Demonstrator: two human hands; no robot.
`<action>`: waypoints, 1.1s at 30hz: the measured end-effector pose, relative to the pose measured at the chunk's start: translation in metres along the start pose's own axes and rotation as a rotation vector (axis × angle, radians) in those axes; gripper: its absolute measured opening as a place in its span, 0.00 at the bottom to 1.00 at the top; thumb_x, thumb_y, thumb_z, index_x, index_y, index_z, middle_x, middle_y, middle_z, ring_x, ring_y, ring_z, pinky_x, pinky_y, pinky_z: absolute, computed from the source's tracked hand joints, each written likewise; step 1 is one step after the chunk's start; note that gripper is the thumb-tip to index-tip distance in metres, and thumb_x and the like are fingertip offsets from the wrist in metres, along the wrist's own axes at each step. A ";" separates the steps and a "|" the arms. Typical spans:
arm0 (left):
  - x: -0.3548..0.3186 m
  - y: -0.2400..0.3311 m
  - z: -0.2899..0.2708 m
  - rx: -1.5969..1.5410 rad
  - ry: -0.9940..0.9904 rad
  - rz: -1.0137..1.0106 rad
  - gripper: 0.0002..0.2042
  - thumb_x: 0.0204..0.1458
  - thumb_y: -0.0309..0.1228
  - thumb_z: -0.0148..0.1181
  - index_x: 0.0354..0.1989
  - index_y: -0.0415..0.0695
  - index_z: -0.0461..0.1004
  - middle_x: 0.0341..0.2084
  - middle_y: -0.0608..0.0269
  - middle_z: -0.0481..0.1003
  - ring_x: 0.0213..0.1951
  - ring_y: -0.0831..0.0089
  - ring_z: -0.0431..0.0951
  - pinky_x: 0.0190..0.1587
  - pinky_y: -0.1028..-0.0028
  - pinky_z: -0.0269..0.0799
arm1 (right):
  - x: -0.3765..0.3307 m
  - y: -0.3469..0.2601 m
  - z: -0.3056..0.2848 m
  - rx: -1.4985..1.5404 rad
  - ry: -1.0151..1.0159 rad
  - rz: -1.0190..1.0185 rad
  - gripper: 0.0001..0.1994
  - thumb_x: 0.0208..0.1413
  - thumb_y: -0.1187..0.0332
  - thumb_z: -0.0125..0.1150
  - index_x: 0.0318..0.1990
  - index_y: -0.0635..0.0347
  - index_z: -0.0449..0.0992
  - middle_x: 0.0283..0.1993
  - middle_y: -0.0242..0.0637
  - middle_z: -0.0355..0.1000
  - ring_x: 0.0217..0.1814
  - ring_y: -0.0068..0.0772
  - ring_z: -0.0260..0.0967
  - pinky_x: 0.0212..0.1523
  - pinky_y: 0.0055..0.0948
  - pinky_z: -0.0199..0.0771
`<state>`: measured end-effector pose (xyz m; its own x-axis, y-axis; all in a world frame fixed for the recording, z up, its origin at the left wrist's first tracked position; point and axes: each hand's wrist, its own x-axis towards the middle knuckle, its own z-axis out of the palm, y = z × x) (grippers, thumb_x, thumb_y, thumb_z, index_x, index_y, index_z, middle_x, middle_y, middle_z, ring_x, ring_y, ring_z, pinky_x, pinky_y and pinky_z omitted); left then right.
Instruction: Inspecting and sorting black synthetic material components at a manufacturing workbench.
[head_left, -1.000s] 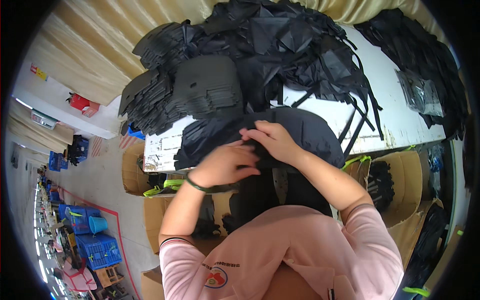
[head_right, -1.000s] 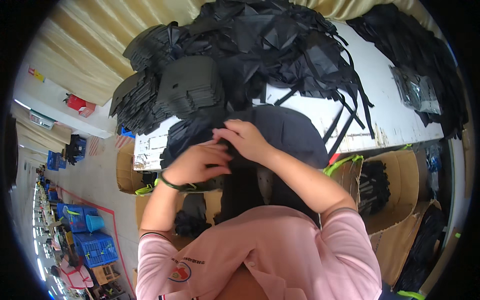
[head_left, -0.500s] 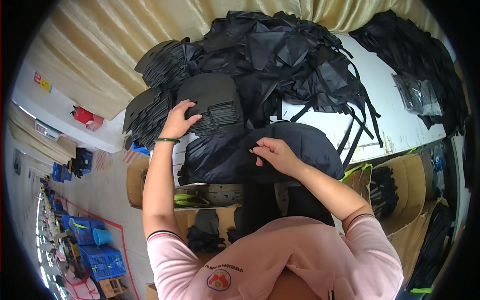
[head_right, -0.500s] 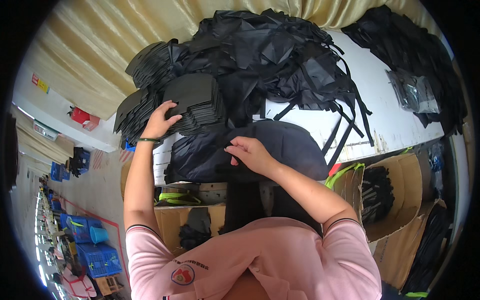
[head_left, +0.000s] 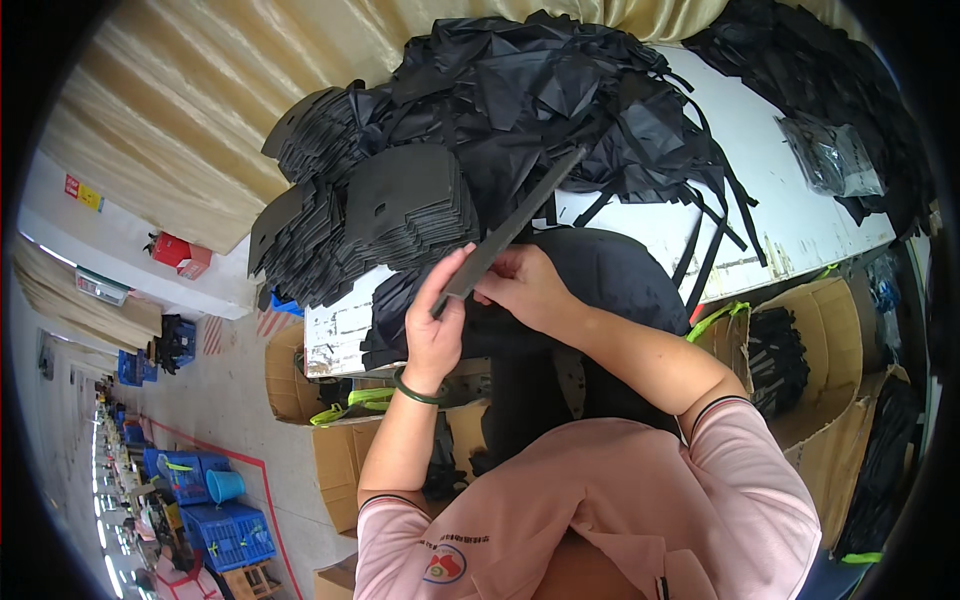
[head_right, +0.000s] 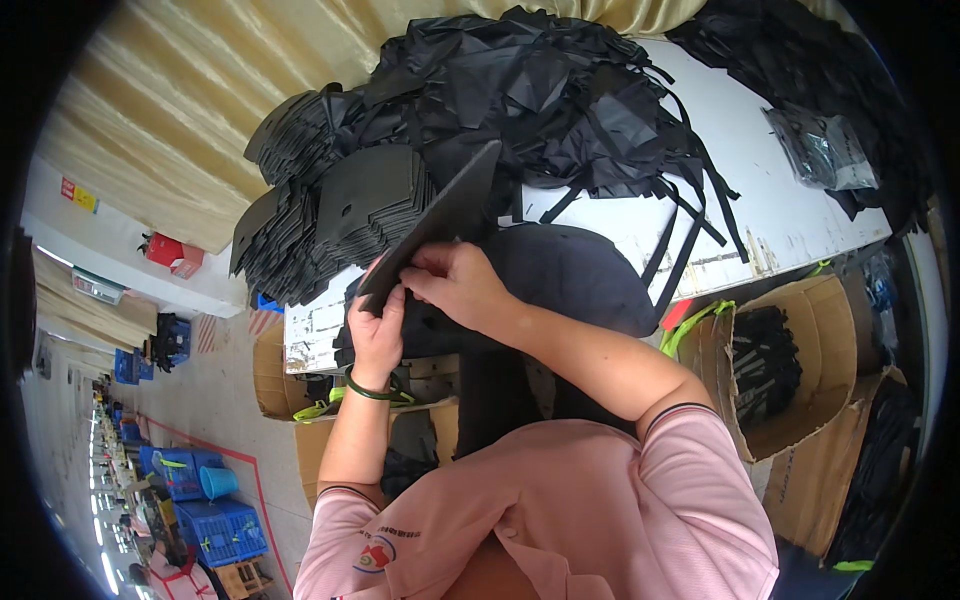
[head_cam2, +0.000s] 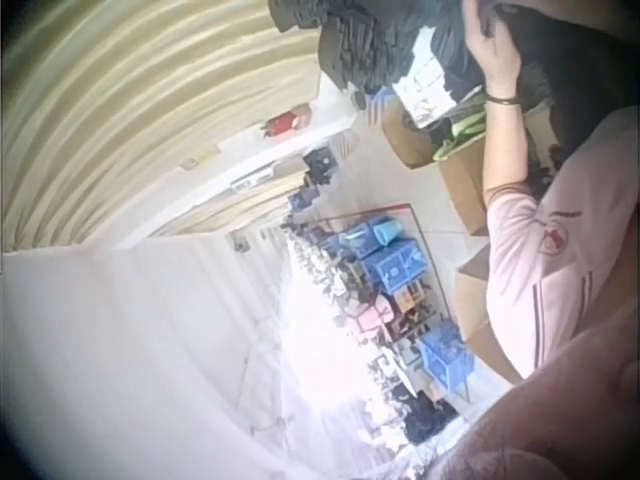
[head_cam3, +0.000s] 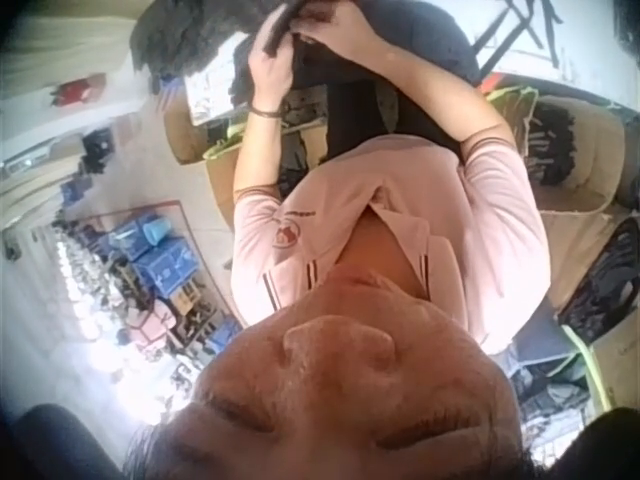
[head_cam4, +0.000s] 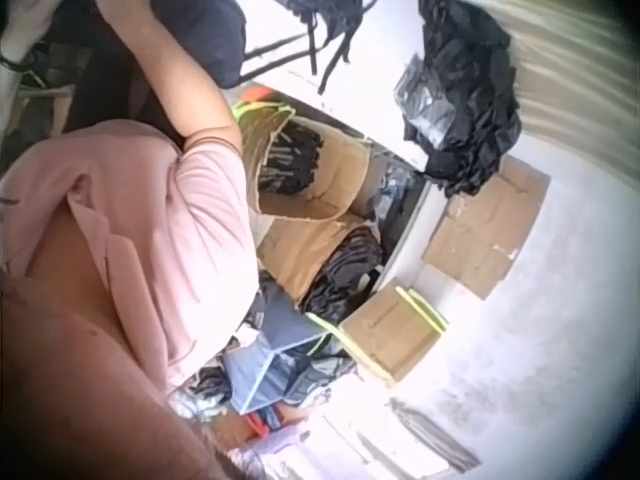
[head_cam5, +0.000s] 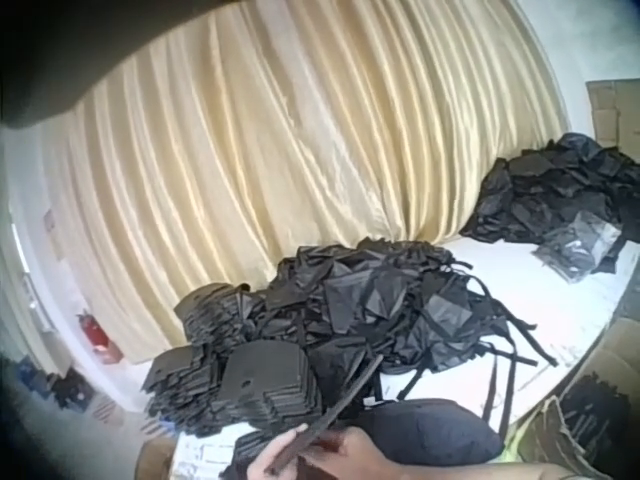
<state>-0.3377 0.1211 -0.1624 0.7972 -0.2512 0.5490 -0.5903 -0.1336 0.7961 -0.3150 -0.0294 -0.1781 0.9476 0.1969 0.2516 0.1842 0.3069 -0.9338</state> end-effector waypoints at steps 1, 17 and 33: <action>-0.003 0.005 0.002 -0.091 0.000 -0.112 0.24 0.51 0.10 0.44 0.59 0.36 0.66 0.56 0.51 0.71 0.57 0.65 0.71 0.61 0.68 0.62 | -0.003 -0.004 -0.005 -0.076 -0.022 -0.077 0.08 0.55 0.69 0.61 0.29 0.64 0.75 0.23 0.30 0.71 0.25 0.16 0.65 0.26 0.21 0.64; 0.001 0.011 -0.048 -0.356 -0.025 0.072 0.35 0.45 0.30 0.70 0.63 0.35 0.61 0.60 0.47 0.64 0.57 0.57 0.71 0.63 0.60 0.62 | -0.043 -0.047 -0.102 0.035 -0.010 0.299 0.16 0.56 0.69 0.61 0.52 0.59 0.70 0.36 0.25 0.73 0.33 0.14 0.68 0.28 0.15 0.65; -0.105 -0.107 -0.148 0.664 0.639 -0.411 0.12 0.56 0.30 0.61 0.47 0.41 0.75 0.48 0.60 0.74 0.49 0.70 0.71 0.54 0.72 0.65 | -0.105 0.021 -0.213 -0.459 0.255 0.617 0.19 0.50 0.72 0.69 0.47 0.65 0.68 0.22 0.26 0.65 0.18 0.16 0.58 0.16 0.19 0.57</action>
<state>-0.3390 0.3032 -0.2678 0.7580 0.4692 0.4530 -0.0503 -0.6504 0.7579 -0.3551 -0.2417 -0.2780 0.9335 -0.0296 -0.3573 -0.3552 -0.2117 -0.9105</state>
